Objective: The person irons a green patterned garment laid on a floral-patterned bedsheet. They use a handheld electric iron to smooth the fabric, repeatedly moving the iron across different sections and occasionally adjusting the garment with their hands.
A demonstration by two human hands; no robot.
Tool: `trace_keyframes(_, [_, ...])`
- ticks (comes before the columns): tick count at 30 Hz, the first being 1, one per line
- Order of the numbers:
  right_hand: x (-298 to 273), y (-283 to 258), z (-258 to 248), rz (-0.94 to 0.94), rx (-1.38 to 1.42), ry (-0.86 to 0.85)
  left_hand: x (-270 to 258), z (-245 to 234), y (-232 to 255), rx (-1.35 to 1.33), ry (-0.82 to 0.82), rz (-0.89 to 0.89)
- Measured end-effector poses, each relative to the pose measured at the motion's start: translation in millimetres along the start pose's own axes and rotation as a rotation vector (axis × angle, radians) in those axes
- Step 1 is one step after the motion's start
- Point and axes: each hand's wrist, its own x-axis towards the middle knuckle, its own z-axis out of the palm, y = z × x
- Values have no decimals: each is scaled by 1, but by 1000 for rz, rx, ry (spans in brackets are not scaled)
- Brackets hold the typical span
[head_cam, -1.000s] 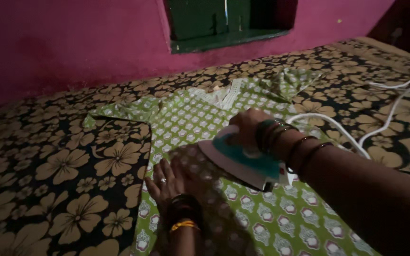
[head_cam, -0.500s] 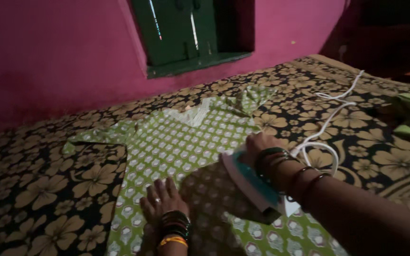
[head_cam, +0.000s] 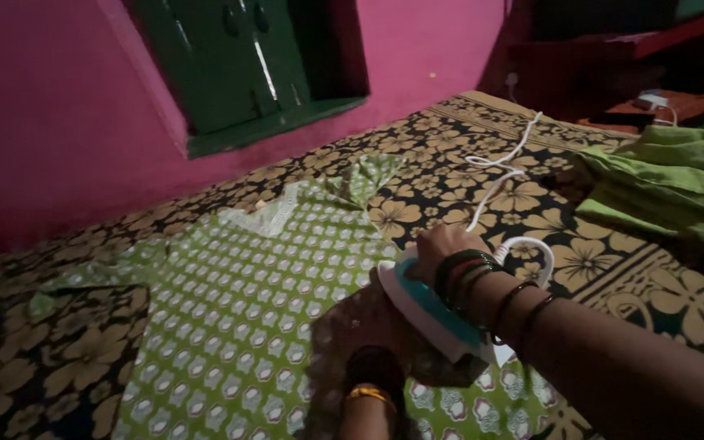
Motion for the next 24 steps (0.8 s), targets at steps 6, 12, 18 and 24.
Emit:
trace_keyframes(6, [29,60,2,154,12,-71,1,4,12,1,-54,33])
trace_keyframes(12, [32,157,-20,291,-119,72,-2,-21,49,-43,-52,18])
trace_keyframes(18, [20,167,-66,237,-150,159,13,-51,125,-231,-151,-71])
trace_keyframes(24, [26,138,-83,253,16,132,34,-45,152,-67,-178,106])
